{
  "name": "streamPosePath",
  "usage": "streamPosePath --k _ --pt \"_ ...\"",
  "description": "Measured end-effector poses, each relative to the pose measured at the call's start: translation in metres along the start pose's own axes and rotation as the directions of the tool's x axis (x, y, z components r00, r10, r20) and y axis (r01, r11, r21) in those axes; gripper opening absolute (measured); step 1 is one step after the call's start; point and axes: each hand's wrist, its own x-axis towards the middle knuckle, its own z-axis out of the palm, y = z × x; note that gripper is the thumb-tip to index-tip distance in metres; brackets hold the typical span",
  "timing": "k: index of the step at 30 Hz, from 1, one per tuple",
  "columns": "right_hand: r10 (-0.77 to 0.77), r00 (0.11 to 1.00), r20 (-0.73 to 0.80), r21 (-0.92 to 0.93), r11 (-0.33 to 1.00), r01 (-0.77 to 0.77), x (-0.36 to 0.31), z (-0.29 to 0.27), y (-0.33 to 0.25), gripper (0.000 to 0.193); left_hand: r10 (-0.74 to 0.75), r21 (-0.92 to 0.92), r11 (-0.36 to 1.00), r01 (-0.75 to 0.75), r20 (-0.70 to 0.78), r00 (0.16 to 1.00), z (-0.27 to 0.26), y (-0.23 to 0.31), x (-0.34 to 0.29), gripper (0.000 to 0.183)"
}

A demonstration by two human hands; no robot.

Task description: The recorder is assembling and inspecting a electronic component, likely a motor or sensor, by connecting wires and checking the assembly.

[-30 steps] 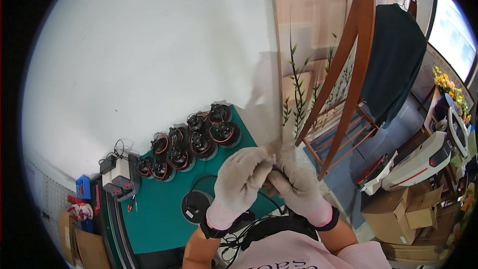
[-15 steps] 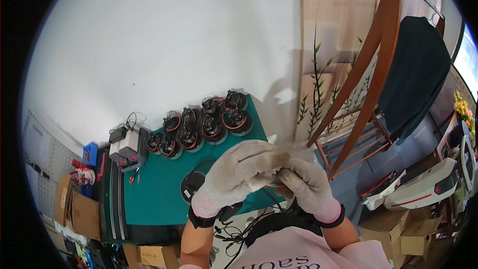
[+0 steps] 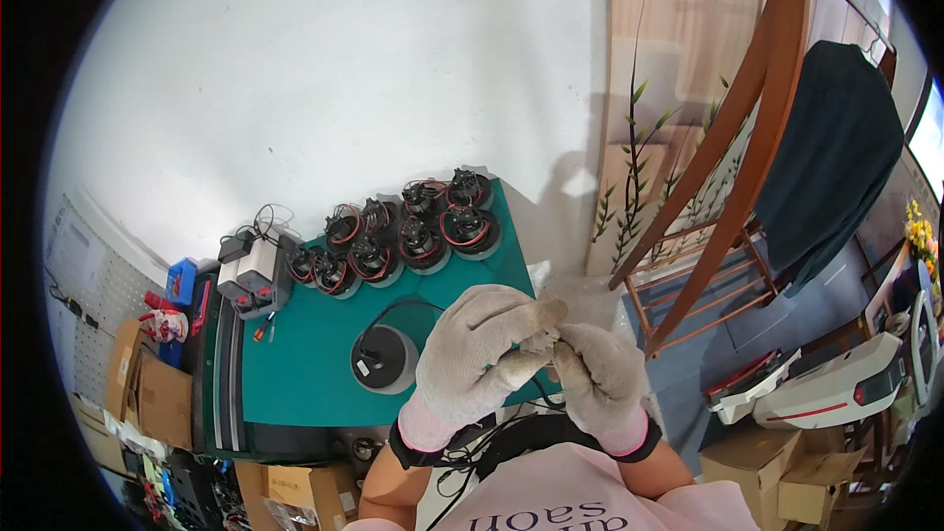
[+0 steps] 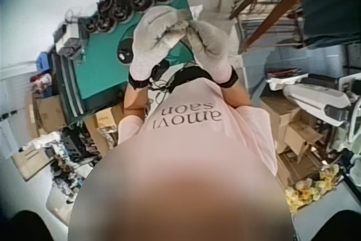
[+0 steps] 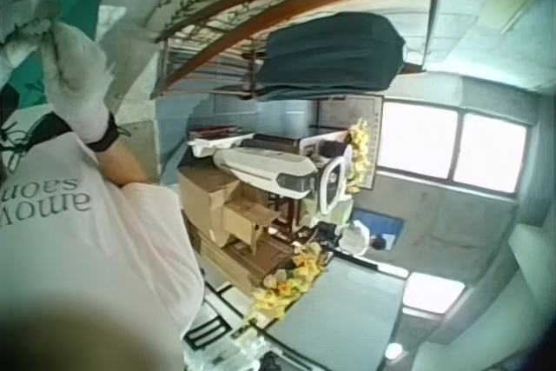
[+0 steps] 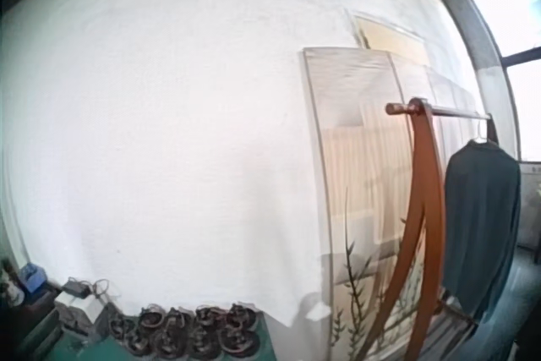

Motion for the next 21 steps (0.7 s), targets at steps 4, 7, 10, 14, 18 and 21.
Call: streamPosePath --k 4,7,10,14,18,21 --pt "0.022 1.0 -0.003 0.034 0.999 -0.021 -0.003 0.001 0.005 0.009 -0.087 -0.115 0.991 0.074 -0.108 0.99 0.016 0.008 -0.007 0.038" --pt "0.001 1.0 0.018 0.066 0.998 -0.003 -0.004 0.0 0.012 0.009 -0.142 -0.178 0.977 0.122 -0.105 0.984 0.021 0.013 -0.009 0.038" --pt "-0.066 0.998 0.011 0.075 0.995 0.065 -0.002 -0.001 0.016 0.007 -0.086 -0.071 0.994 0.08 -0.079 0.993 0.018 0.012 -0.006 0.037" --pt "-0.077 0.991 0.112 0.093 0.993 0.067 0.005 -0.004 0.021 0.006 -0.065 -0.003 0.998 0.065 -0.034 0.997 0.013 0.01 -0.002 0.034" --pt "0.021 0.987 0.16 0.17 0.984 -0.049 0.007 -0.003 0.021 0.011 -0.025 0.083 0.996 0.024 0.009 1.0 0.007 0.004 0.001 0.035" --pt "0.152 0.974 0.166 0.226 0.956 -0.188 0.004 0.001 0.021 0.018 -0.051 0.128 0.991 0.048 0.025 0.998 0.008 0.001 0.001 0.036"
